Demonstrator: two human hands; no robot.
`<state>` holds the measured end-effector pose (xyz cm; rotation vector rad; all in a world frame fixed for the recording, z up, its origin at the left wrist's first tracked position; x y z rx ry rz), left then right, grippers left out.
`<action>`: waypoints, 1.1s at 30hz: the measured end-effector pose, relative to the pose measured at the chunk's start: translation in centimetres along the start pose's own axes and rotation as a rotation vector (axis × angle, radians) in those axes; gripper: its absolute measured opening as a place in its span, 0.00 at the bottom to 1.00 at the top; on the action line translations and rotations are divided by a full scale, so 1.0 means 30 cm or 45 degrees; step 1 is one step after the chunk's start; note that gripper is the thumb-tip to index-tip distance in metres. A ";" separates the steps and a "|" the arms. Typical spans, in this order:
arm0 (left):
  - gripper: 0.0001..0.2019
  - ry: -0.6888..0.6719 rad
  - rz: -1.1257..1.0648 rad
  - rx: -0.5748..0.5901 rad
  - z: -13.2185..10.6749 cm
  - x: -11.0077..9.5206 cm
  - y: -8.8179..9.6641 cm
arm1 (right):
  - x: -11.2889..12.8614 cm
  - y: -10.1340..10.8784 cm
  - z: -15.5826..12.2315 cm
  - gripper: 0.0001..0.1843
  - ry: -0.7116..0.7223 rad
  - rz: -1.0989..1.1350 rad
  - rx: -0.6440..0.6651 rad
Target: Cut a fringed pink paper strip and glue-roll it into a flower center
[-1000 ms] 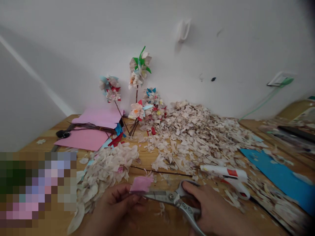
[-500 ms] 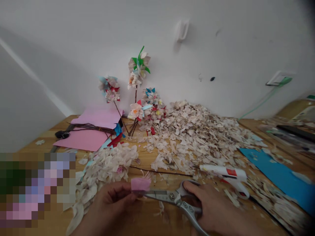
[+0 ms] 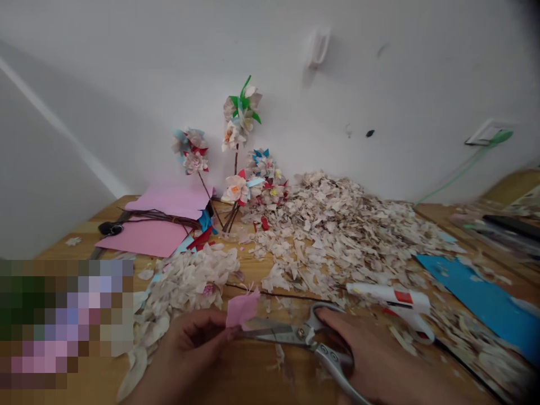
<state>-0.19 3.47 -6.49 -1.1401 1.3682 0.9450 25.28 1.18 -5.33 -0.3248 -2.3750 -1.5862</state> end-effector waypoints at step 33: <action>0.07 -0.077 -0.066 -0.008 -0.009 0.014 -0.011 | 0.018 -0.015 -0.007 0.28 0.055 0.015 0.056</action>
Point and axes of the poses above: each hand's wrist, its own z-axis towards the middle knuckle, its own y-axis out of the back of the hand, x = y × z, the point moved 6 cm from there along z, towards the middle knuckle, and after that the axes turned 10 degrees about -y, right-handed, at the moved point
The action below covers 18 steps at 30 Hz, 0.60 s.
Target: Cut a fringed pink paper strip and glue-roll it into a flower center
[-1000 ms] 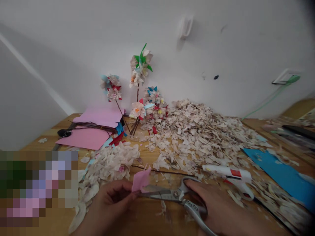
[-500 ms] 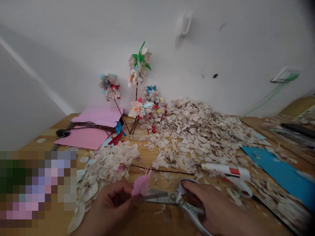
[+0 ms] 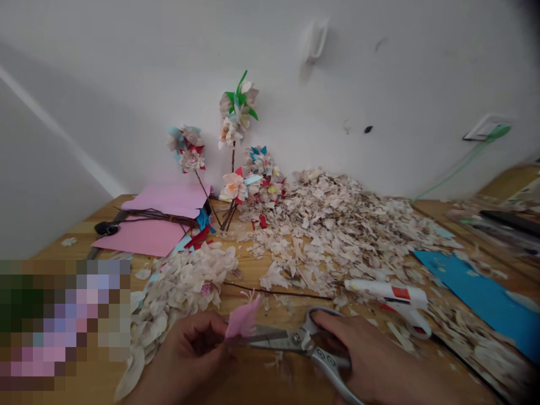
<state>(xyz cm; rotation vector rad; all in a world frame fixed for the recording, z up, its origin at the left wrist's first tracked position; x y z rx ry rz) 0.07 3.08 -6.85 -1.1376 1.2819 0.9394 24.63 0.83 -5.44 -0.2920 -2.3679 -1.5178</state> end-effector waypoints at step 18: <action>0.12 0.135 -0.234 0.004 0.012 0.013 -0.018 | -0.008 0.003 0.006 0.26 -0.042 -0.034 -0.016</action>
Point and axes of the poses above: each hand's wrist, its own z-axis towards the middle knuckle, its own y-axis out of the back of the hand, x = y × z, the point moved 6 cm from there along z, towards the middle knuckle, and after that the axes turned 10 degrees about -y, right-handed, at the moved point
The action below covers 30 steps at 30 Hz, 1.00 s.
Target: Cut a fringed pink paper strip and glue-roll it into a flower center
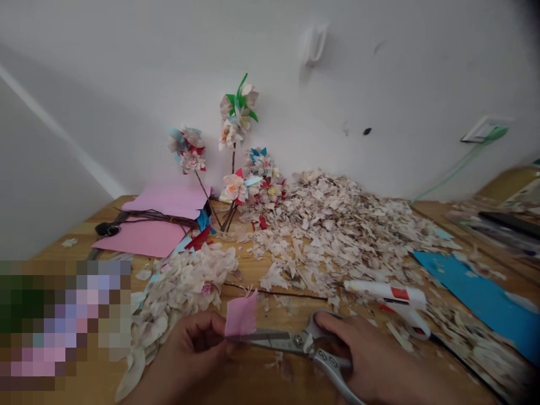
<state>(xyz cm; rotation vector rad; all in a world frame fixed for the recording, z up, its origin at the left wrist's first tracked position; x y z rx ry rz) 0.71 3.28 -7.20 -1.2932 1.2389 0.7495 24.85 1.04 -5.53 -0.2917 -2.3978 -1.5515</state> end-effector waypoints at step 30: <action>0.11 -0.166 0.214 -0.050 0.010 0.016 0.045 | 0.013 0.005 -0.002 0.36 0.030 0.036 0.004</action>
Point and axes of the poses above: each hand's wrist, its own z-axis towards the middle knuckle, its own y-axis out of the back of the hand, x = y × z, the point moved 6 cm from there along z, towards the middle knuckle, and after that the axes turned 10 degrees about -y, right-handed, at the moved point
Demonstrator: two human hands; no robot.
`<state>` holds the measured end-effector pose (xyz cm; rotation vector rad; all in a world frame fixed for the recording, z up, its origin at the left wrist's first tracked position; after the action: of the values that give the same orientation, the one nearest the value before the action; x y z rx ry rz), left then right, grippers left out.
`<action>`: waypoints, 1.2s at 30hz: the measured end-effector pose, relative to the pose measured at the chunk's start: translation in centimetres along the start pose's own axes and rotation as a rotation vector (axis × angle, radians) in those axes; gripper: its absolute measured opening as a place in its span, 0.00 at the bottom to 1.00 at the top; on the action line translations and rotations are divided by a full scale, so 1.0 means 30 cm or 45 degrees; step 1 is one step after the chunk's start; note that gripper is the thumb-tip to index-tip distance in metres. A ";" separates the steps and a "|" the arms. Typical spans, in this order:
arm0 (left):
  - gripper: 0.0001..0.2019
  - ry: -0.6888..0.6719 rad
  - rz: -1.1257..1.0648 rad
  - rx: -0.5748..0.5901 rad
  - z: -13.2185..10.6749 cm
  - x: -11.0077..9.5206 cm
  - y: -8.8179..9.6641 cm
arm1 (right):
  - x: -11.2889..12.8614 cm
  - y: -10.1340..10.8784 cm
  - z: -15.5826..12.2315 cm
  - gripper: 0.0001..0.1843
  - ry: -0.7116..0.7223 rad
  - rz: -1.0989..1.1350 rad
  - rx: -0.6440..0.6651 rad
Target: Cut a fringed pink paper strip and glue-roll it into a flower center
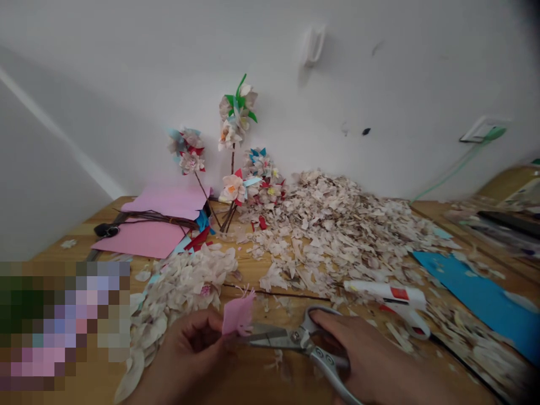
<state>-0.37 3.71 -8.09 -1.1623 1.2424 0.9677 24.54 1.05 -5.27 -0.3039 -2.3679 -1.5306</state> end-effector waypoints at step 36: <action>0.09 0.004 0.007 -0.028 -0.009 -0.033 -0.007 | -0.024 -0.033 -0.005 0.22 -0.028 -0.017 -0.018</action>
<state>-0.31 3.48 -7.06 -1.1788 1.2408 0.9858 24.91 0.49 -6.30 -0.3099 -2.3816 -1.5584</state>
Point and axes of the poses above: each hand's wrist, its own z-axis towards the middle knuckle, its own y-axis out of the back of the hand, x = y × z, the point moved 6 cm from there along z, towards the middle knuckle, and after that the axes turned 10 degrees about -y, right-handed, at the moved point
